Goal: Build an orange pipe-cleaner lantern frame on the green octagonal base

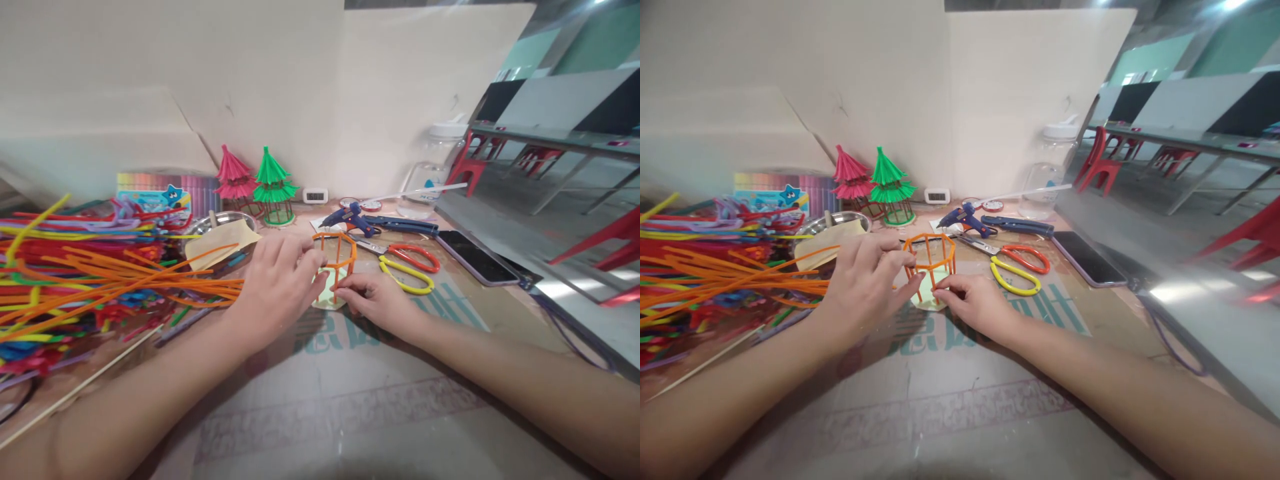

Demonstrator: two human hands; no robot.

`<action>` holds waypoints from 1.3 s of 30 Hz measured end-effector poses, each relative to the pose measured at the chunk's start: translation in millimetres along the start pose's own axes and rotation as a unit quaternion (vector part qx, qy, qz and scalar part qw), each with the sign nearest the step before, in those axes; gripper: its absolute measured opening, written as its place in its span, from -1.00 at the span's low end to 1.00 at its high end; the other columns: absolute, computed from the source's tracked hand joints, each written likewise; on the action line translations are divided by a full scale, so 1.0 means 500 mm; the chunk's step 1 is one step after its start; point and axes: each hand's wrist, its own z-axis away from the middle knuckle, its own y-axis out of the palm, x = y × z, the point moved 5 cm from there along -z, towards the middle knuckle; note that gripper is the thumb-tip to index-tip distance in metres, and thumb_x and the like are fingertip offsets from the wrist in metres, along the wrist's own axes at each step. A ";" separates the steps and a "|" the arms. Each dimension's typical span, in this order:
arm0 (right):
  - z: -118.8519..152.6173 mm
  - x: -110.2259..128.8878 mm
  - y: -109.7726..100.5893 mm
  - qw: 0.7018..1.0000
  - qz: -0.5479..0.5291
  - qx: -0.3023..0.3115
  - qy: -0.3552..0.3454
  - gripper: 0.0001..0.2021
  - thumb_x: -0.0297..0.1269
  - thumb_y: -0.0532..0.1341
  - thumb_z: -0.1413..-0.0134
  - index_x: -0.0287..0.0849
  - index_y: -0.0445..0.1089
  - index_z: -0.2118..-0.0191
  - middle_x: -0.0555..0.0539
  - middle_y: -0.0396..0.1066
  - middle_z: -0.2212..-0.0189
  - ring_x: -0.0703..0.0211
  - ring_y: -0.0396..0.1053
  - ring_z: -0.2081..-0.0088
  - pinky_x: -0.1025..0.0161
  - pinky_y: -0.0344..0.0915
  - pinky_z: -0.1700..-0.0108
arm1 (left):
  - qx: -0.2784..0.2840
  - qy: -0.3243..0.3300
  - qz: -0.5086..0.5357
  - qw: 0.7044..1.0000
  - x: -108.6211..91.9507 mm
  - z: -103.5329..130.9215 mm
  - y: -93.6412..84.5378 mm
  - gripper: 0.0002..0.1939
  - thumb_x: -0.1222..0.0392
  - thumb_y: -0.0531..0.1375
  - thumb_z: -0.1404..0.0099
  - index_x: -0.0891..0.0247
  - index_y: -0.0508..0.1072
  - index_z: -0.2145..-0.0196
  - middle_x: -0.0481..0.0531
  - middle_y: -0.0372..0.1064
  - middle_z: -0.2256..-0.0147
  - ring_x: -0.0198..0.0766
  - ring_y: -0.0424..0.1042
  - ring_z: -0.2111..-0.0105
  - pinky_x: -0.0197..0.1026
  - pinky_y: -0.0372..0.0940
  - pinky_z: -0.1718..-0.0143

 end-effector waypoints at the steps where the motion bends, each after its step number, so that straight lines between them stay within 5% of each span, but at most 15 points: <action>1: 0.000 0.000 0.000 1.000 0.001 -0.001 -0.003 -0.80 -0.25 0.20 -0.21 -0.18 0.52 0.36 0.08 0.37 0.63 0.30 0.28 0.56 0.34 0.17 0.42 | 0.006 0.002 -0.008 1.000 -0.002 -0.002 0.002 -0.89 0.18 0.17 -0.34 0.26 0.37 0.21 0.18 0.36 0.15 0.00 0.32 0.08 0.03 0.26 0.09; 17: -0.002 0.001 0.000 1.000 0.004 -0.006 -0.019 -0.81 -0.27 0.17 -0.23 -0.16 0.52 0.33 0.09 0.36 0.66 0.29 0.30 0.57 0.33 0.20 0.42 | 0.020 0.029 0.020 0.999 -0.007 0.001 -0.015 -0.94 0.25 0.17 -0.36 0.25 0.43 0.22 0.15 0.40 0.17 -0.05 0.30 0.13 0.00 0.21 0.12; 23: -0.003 -0.003 -0.002 0.999 0.024 -0.017 -0.033 -0.81 -0.29 0.18 -0.21 -0.16 0.53 0.33 0.02 0.49 0.52 0.25 0.39 0.45 0.33 0.21 0.36 | 0.066 0.089 0.102 0.989 -0.053 0.025 -0.017 -0.91 0.23 0.17 -0.38 0.21 0.44 0.16 0.06 0.42 0.20 -0.12 0.30 0.17 -0.04 0.20 0.10; 26: -0.003 -0.005 -0.001 0.999 0.024 -0.019 -0.031 -0.81 -0.26 0.18 -0.22 -0.16 0.54 0.30 0.00 0.52 0.47 0.24 0.39 0.43 0.33 0.21 0.36 | 0.052 0.059 0.139 0.987 -0.045 0.011 -0.030 -0.90 0.19 0.16 -0.40 0.20 0.47 0.25 0.03 0.43 0.24 -0.14 0.33 0.20 -0.05 0.21 0.13; 29: -0.004 -0.006 0.001 0.999 0.027 -0.013 -0.025 -0.80 -0.24 0.17 -0.24 -0.18 0.53 0.30 0.03 0.45 0.56 0.27 0.33 0.51 0.33 0.18 0.40 | 0.045 -0.035 0.139 0.989 0.005 -0.025 -0.036 -0.81 0.19 0.11 -0.42 0.24 0.52 0.26 0.12 0.43 0.15 -0.08 0.35 0.11 0.02 0.23 0.05; 34: -0.004 -0.003 0.001 0.998 0.030 -0.018 -0.043 -0.81 -0.26 0.17 -0.24 -0.17 0.52 0.30 0.03 0.44 0.56 0.27 0.33 0.50 0.35 0.19 0.40 | 0.152 -0.117 0.181 0.965 0.080 -0.094 0.007 -0.68 0.11 0.07 -0.42 0.26 0.61 0.23 0.19 0.35 -0.08 0.06 0.24 -0.15 0.21 0.16 -0.18; 39: -0.003 0.001 0.000 0.998 0.040 -0.012 -0.046 -0.79 -0.27 0.16 -0.25 -0.18 0.52 0.32 0.03 0.43 0.57 0.27 0.31 0.51 0.34 0.16 0.39 | 0.289 -0.121 0.186 0.931 0.075 -0.126 0.061 -0.66 0.03 0.10 -0.39 0.18 0.65 0.26 0.11 0.31 -0.19 0.14 0.05 -0.31 0.28 0.04 -0.26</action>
